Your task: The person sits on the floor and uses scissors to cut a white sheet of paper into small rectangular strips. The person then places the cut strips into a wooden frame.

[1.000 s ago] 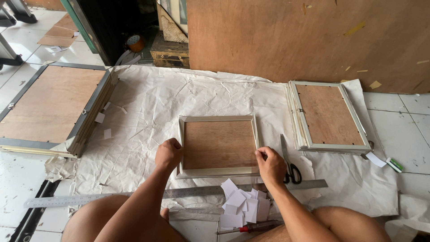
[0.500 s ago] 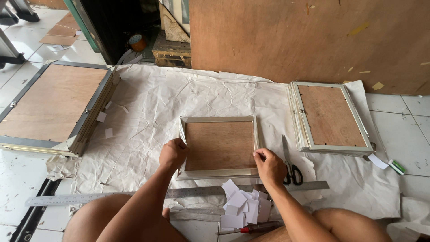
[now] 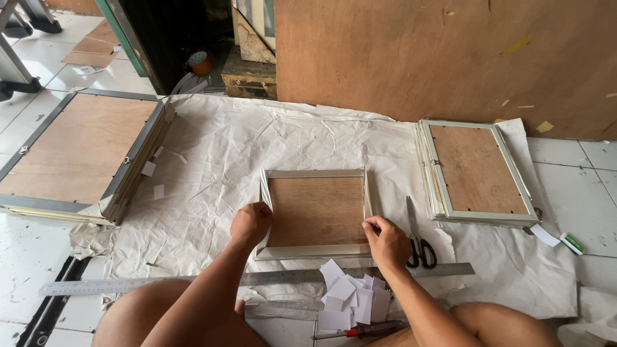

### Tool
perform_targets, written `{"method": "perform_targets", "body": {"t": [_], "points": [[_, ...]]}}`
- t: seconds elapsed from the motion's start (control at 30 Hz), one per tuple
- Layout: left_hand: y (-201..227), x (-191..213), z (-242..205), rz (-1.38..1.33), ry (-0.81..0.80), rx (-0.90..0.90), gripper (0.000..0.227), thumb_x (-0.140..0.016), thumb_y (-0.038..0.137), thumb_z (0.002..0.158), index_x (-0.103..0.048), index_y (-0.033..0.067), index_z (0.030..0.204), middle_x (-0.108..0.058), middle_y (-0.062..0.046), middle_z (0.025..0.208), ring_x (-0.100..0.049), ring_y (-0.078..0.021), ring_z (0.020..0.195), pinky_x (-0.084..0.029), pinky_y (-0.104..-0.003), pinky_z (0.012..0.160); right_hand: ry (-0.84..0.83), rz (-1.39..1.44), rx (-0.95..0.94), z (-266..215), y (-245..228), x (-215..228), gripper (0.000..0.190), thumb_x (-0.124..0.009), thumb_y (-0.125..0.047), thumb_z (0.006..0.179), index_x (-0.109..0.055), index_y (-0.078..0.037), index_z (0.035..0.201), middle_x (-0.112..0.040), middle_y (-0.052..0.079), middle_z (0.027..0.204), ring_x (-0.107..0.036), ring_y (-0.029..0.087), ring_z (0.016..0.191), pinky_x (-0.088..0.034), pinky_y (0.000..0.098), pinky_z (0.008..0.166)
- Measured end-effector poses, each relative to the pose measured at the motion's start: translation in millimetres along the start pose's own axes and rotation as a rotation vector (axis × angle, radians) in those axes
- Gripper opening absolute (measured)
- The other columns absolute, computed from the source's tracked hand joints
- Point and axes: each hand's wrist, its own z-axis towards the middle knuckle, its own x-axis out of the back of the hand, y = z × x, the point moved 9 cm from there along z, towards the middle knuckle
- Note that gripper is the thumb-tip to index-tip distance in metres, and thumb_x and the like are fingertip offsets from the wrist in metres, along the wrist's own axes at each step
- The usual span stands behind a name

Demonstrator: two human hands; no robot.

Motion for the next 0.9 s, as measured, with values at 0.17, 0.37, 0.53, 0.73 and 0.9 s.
{"method": "perform_targets", "body": {"t": [0.17,0.37,0.53,0.73,0.9], "points": [[0,0,1,-0.008,0.007,-0.031,0.024,-0.072,0.038,0.089,-0.089,0.0282,0.101,-0.087,-0.010,0.102,-0.081,-0.0414,0.110,-0.065,-0.054,0.096,-0.025,0.009,-0.002,-2,-5,4,0.018,-0.073,-0.053,0.104,-0.084,-0.046,0.115,-0.088,-0.008,0.121,-0.082,0.027,0.119,-0.068,0.0475,0.099],[1,-3,3,0.028,0.012,-0.054,0.023,-0.071,0.037,0.091,-0.090,0.0300,0.102,-0.088,-0.007,0.103,-0.082,-0.0418,0.108,-0.066,-0.056,0.097,-0.044,0.032,0.004,-4,-8,4,0.017,-0.072,-0.052,0.104,-0.083,-0.045,0.115,-0.087,-0.008,0.121,-0.081,0.028,0.121,-0.067,0.0488,0.100],[5,-2,1,0.061,0.016,-0.063,0.024,-0.070,0.037,0.091,-0.090,0.0315,0.102,-0.088,-0.006,0.104,-0.082,-0.0413,0.107,-0.066,-0.057,0.097,-0.040,0.004,0.009,-4,-8,3,0.016,-0.072,-0.053,0.104,-0.083,-0.047,0.114,-0.087,-0.010,0.121,-0.081,0.027,0.121,-0.067,0.0488,0.101],[2,-7,6,0.081,0.004,-0.059,0.022,-0.073,0.039,0.090,-0.091,0.0335,0.102,-0.088,-0.006,0.103,-0.082,-0.0424,0.107,-0.067,-0.057,0.096,-0.034,0.002,0.015,-3,-10,2,0.015,-0.073,-0.052,0.103,-0.083,-0.047,0.113,-0.087,-0.009,0.118,-0.082,0.028,0.119,-0.068,0.0491,0.099],[0,-11,8,0.115,-0.011,-0.004,0.023,-0.071,0.042,0.090,-0.090,0.0384,0.103,-0.088,-0.002,0.105,-0.083,-0.0378,0.108,-0.067,-0.053,0.097,-0.035,-0.008,-0.005,-3,-9,1,0.016,-0.073,-0.055,0.102,-0.084,-0.049,0.113,-0.087,-0.012,0.118,-0.083,0.026,0.117,-0.069,0.0477,0.097]]}}
